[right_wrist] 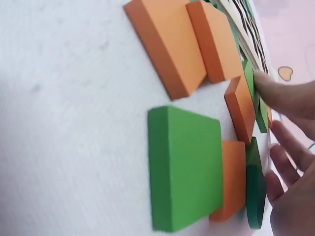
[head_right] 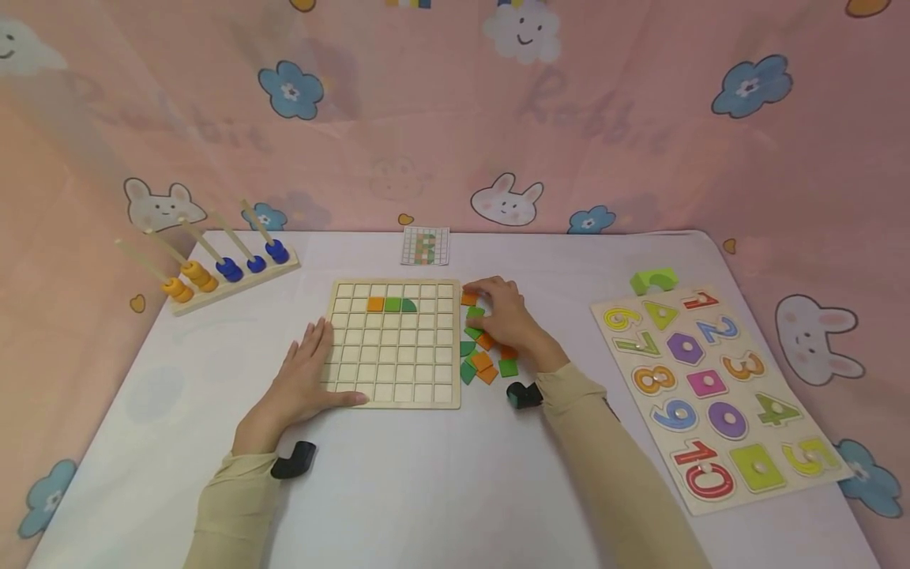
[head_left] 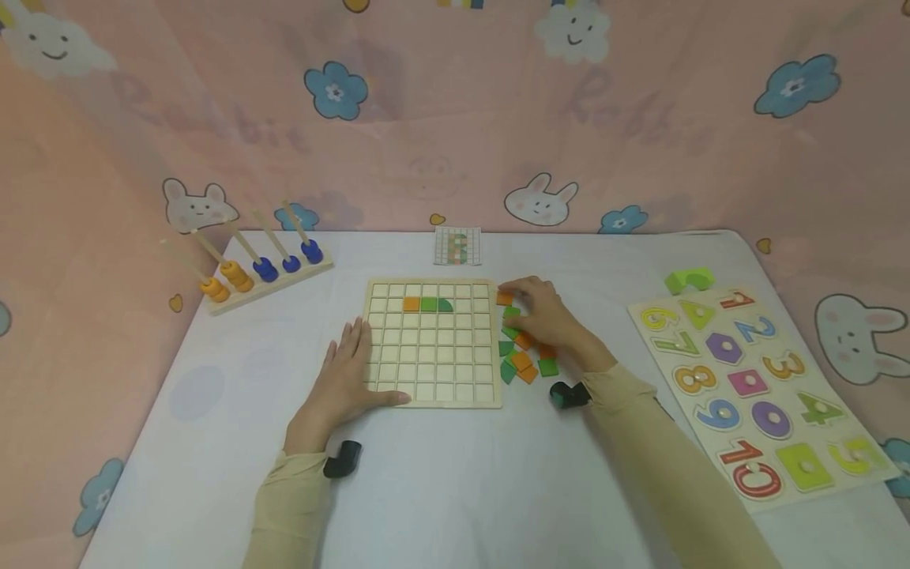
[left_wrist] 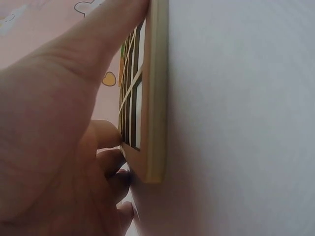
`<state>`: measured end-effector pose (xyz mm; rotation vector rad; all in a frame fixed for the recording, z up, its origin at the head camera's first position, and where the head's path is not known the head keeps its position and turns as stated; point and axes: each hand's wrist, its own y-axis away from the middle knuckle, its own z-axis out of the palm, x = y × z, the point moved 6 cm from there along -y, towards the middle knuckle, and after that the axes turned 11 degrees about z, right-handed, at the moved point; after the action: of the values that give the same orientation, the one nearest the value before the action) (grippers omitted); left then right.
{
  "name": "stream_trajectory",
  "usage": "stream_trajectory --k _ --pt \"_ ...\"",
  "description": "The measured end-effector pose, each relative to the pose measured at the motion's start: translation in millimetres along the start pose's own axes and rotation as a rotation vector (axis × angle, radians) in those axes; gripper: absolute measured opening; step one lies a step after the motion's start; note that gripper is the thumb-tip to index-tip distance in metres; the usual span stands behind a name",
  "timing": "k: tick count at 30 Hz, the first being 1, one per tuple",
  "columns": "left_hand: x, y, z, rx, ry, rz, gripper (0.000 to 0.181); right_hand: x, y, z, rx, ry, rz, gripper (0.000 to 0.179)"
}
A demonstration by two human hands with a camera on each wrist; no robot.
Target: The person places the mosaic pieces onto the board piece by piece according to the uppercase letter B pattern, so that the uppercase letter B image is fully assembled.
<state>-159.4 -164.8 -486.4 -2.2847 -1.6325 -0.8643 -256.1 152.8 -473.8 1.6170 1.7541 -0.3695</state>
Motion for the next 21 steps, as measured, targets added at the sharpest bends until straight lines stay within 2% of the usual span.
stream_trajectory --k 4,11,21 --pt "-0.2 0.1 0.4 0.003 0.0 0.002 0.142 6.5 0.2 -5.0 0.044 -0.019 0.05 0.051" --pt "-0.1 0.2 0.7 0.005 -0.008 0.003 0.142 7.6 1.3 -4.1 0.061 -0.037 0.101 0.037" --pt "1.2 0.3 0.3 0.008 -0.008 0.014 0.141 7.3 4.7 -4.0 0.097 -0.034 0.149 0.034"
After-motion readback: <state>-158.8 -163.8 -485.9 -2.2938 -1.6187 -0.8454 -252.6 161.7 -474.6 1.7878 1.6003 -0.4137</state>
